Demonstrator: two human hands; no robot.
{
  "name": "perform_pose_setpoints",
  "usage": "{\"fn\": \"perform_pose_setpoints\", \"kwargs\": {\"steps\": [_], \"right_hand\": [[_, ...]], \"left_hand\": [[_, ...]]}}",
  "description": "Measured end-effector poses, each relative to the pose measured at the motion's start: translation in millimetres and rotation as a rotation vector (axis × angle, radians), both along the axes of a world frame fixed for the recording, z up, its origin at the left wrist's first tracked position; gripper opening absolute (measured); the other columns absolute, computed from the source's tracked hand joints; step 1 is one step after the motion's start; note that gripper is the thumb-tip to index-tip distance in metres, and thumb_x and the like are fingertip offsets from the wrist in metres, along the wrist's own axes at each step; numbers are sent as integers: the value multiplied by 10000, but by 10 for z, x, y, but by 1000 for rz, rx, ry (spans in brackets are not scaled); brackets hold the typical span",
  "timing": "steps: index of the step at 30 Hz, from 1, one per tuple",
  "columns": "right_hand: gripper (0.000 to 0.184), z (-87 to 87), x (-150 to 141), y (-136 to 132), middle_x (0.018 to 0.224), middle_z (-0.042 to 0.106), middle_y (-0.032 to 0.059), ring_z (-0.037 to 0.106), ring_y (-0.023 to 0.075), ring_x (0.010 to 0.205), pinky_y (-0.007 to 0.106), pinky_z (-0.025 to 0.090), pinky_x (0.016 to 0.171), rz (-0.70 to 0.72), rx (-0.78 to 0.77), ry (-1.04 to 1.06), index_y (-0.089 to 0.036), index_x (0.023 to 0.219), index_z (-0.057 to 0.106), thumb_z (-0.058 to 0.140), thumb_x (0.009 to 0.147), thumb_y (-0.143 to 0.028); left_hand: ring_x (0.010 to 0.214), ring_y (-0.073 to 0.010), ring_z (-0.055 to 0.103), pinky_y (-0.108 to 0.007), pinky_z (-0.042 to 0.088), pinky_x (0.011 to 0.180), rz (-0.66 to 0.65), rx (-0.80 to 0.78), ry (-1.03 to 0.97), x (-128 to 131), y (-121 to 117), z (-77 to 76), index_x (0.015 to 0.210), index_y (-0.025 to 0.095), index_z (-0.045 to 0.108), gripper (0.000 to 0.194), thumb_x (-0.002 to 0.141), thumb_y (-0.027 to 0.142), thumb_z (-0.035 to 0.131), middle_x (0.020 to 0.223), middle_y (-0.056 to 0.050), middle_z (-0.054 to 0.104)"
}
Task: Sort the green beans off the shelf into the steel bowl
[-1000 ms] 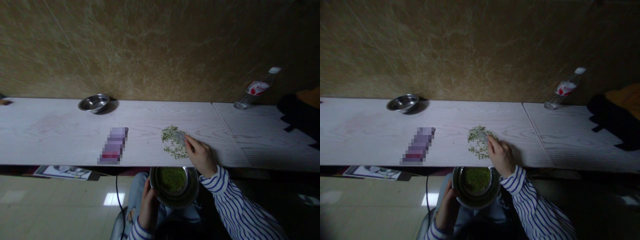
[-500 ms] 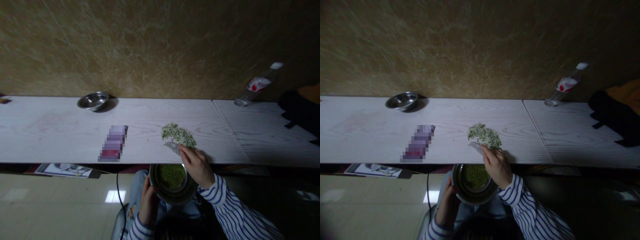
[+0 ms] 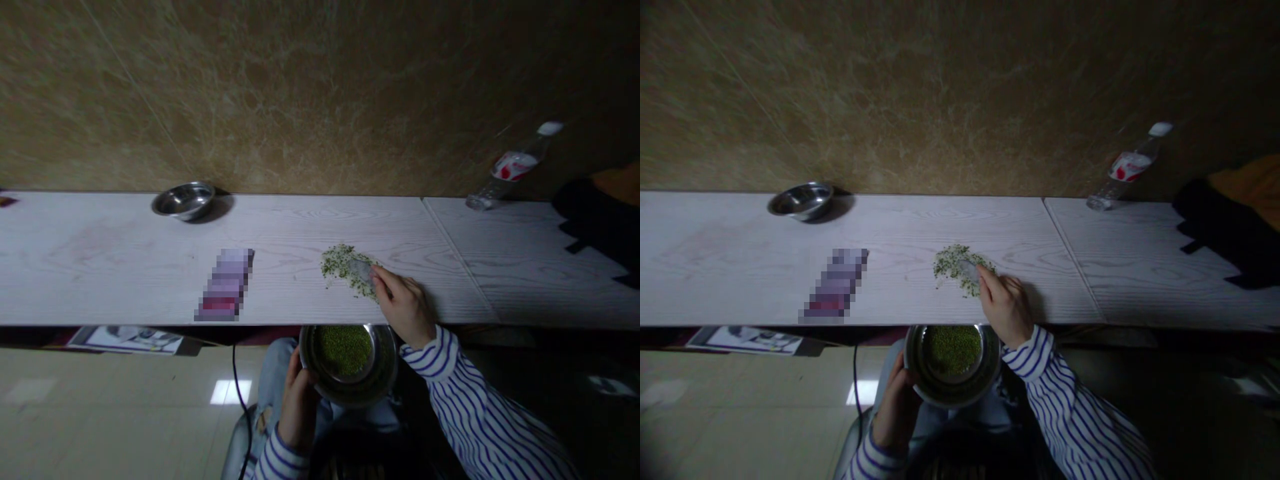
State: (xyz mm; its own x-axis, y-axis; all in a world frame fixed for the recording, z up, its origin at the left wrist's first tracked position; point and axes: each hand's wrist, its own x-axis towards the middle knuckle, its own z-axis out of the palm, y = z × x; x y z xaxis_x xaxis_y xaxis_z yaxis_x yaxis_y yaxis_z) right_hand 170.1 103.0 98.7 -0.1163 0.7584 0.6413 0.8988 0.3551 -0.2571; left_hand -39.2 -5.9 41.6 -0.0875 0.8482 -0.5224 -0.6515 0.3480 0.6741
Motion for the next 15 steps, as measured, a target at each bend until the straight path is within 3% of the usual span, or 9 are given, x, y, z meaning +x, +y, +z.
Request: {"fn": "perform_pose_setpoints", "kwargs": {"steps": [10, 15], "right_hand": [[272, 55, -116, -81, 958, 819, 87, 768, 214, 792, 344, 579, 759, 79, -85, 20, -186, 1175, 729, 544, 977, -162], [268, 96, -106, -113, 948, 817, 99, 765, 219, 777, 351, 578, 741, 92, -73, 41, -171, 1163, 733, 540, 979, -155]], "left_hand": [[1002, -285, 654, -361, 515, 808, -26, 6, -3, -37, 6, -87, 1222, 222, 706, 540, 685, 270, 743, 1102, -80, 756], [1014, -303, 654, -362, 517, 758, -47, -12, 6, -41, 3, -52, 1257, 218, 687, 552, 707, 259, 695, 1129, -93, 748]]}}
